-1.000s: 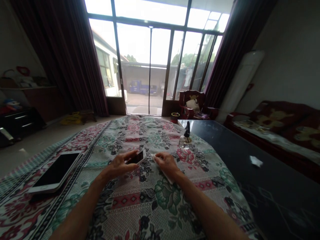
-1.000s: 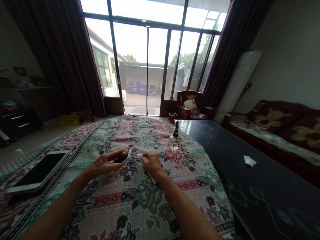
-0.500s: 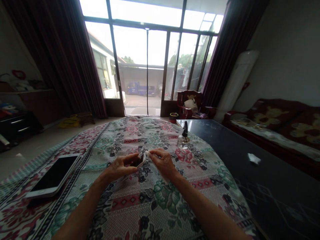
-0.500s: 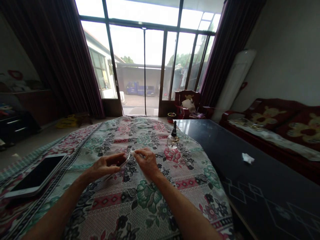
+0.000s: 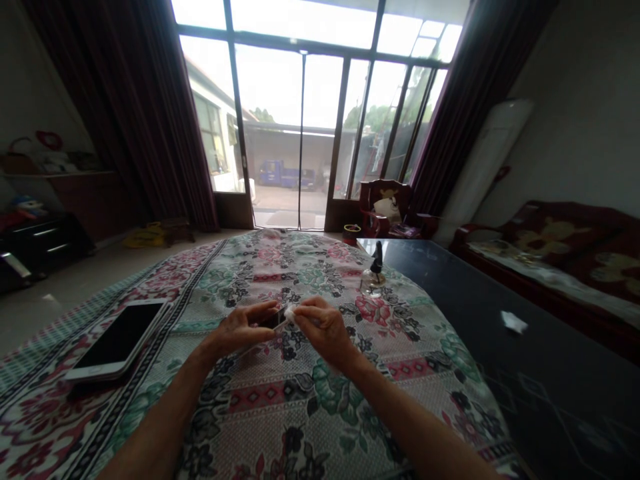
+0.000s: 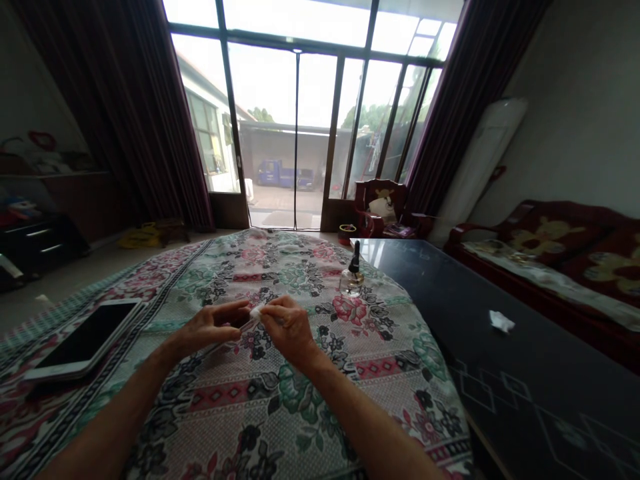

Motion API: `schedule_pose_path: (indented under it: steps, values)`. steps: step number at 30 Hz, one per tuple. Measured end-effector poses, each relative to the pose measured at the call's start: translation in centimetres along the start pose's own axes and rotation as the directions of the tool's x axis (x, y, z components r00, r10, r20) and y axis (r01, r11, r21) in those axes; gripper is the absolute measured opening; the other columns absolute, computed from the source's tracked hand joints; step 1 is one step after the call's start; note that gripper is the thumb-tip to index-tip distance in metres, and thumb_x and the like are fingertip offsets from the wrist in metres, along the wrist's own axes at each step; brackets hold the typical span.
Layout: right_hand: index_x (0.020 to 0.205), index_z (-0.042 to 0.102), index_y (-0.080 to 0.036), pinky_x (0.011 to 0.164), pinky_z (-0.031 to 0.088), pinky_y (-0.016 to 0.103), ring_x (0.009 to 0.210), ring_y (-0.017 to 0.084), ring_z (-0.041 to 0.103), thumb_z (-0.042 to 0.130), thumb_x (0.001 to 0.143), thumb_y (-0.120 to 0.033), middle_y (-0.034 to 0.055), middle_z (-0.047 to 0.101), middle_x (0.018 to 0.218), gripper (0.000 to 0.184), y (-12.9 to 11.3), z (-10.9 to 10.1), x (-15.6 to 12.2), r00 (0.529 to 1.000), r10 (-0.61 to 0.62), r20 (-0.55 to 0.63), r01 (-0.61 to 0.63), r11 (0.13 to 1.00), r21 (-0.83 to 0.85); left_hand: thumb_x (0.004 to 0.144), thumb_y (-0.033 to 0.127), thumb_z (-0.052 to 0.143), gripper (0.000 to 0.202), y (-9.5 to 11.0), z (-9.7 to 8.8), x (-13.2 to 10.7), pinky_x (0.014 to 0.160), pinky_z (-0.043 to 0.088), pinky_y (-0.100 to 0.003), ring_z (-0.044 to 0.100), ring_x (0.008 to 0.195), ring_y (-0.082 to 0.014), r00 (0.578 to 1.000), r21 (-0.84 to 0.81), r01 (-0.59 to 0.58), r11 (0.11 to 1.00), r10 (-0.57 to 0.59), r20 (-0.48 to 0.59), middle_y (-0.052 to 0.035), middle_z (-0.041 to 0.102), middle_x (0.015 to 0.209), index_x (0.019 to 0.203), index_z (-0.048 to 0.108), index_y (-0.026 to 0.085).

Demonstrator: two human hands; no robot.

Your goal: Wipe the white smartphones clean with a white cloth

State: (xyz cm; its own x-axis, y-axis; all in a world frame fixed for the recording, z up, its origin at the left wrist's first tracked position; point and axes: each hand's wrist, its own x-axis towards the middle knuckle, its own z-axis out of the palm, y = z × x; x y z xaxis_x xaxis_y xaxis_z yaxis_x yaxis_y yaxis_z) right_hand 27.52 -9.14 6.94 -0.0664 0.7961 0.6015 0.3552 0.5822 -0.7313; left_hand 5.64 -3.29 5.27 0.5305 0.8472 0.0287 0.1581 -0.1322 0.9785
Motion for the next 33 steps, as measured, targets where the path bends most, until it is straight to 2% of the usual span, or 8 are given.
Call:
schedule_pose_path:
  steps: [6,14,21,25,33]
  values:
    - [0.087,0.075,-0.024,0.074,0.051,0.032,0.081,0.016,0.063,0.064,0.082,-0.028,0.0043,0.067,0.085,0.013,0.7,-0.1,0.2,0.999,0.046,-0.012,-0.046,0.998,0.040,0.065,0.023,0.079,0.070,0.1,0.3,0.1,0.108,0.038,-0.048,0.054,0.124,-0.0295,1.000,0.022,-0.016,1.000,0.016,0.013,-0.0093,0.060,0.131,0.131,0.055,0.023]
    - [0.085,0.075,-0.022,0.078,0.051,0.033,0.085,0.017,0.063,0.061,0.082,-0.025,0.0053,0.068,0.087,0.014,1.8,-1.0,0.4,0.994,0.095,-0.052,-0.095,0.995,0.006,0.066,0.025,0.077,0.066,1.2,1.2,-0.1,0.106,0.042,-0.045,0.059,0.117,-0.0283,0.995,0.093,-0.037,0.995,0.029,0.093,-0.0055,0.067,0.123,0.129,0.058,0.025]
    - [0.086,0.076,-0.025,0.075,0.052,0.032,0.083,0.017,0.062,0.062,0.082,-0.028,0.0049,0.067,0.085,0.014,0.1,-0.2,0.0,0.998,0.067,-0.001,-0.067,0.998,0.018,0.063,0.025,0.079,0.068,0.6,0.7,-0.1,0.108,0.038,-0.050,0.054,0.123,-0.0305,1.000,0.013,0.004,1.000,-0.004,0.004,-0.0107,0.062,0.129,0.128,0.059,0.021]
    - [0.087,0.076,-0.024,0.074,0.051,0.031,0.081,0.016,0.062,0.064,0.082,-0.030,0.0051,0.067,0.086,0.014,-0.3,0.1,-0.1,0.998,0.069,0.012,-0.070,0.996,0.057,0.064,0.025,0.079,0.068,0.5,0.5,-0.1,0.109,0.037,-0.048,0.054,0.123,-0.0294,1.000,0.005,-0.013,1.000,0.014,-0.025,-0.0094,0.060,0.132,0.129,0.058,0.021]
    - [0.082,0.075,-0.022,0.077,0.051,0.032,0.082,0.017,0.063,0.062,0.081,-0.027,0.0051,0.069,0.085,0.015,1.9,-1.1,0.3,0.991,0.127,-0.034,-0.126,0.991,0.033,0.067,0.022,0.074,0.061,1.3,1.6,-0.1,0.103,0.043,-0.045,0.060,0.114,-0.0279,0.994,0.119,-0.063,0.991,0.052,0.092,-0.0037,0.068,0.120,0.126,0.061,0.025]
